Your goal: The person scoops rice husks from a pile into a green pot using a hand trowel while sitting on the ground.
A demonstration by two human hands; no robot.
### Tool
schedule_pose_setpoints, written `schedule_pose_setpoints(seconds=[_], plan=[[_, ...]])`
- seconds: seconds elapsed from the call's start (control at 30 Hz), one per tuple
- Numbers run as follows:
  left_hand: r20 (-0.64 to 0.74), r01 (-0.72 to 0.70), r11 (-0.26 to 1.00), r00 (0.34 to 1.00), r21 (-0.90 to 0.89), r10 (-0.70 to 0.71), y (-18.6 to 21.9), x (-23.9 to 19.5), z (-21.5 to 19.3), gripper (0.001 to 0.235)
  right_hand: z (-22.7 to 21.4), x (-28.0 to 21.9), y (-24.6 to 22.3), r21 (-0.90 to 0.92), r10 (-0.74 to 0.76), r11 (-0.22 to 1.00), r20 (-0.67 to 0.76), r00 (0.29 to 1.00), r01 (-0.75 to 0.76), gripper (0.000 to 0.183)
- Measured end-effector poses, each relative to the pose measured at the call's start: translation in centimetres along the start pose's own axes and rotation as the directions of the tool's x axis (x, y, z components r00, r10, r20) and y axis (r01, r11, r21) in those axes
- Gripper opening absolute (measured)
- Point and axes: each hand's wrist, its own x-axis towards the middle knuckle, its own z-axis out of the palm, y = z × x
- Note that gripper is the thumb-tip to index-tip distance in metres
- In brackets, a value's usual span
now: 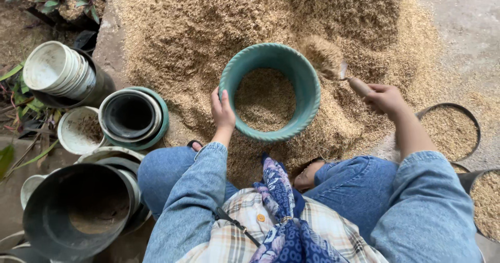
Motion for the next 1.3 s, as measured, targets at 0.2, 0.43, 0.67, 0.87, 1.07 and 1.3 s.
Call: schedule_pose_setpoints(seconds=[0.2,0.43,0.67,0.87,1.07,1.3], plan=[[-0.025,-0.009,1.000,1.000,0.000,0.009,1.7,-0.4,0.3,0.058,-1.4,-8.9,-11.3,-0.167,0.154,0.975,0.045,0.987,-0.145,0.059],[-0.044,-0.058,0.998,0.997,0.023,0.059,1.8,-0.5,0.7,0.059,0.4,-10.7,-14.7,-0.224,0.056,0.974,0.156,0.986,-0.020,0.058],[-0.038,-0.186,0.983,0.982,0.006,0.186,1.0,-0.6,1.1,0.053,6.2,-8.5,-12.3,-0.484,-0.023,0.854,0.332,0.943,0.191,0.061],[-0.022,-0.192,0.981,0.981,-0.010,0.192,2.1,-0.9,0.8,0.054,9.8,-5.7,-9.2,-0.805,-0.124,0.479,0.332,0.935,0.350,0.060],[-0.022,-0.172,0.985,0.985,-0.008,0.172,1.6,-0.8,0.9,0.053,10.0,-6.8,-9.2,-0.850,-0.463,0.177,0.373,0.804,0.496,0.045],[-0.006,-0.116,0.993,0.993,0.013,0.116,2.0,-1.0,0.5,0.053,7.2,-6.1,-9.2,-0.904,-0.809,-0.052,0.288,0.513,0.425,0.060]])
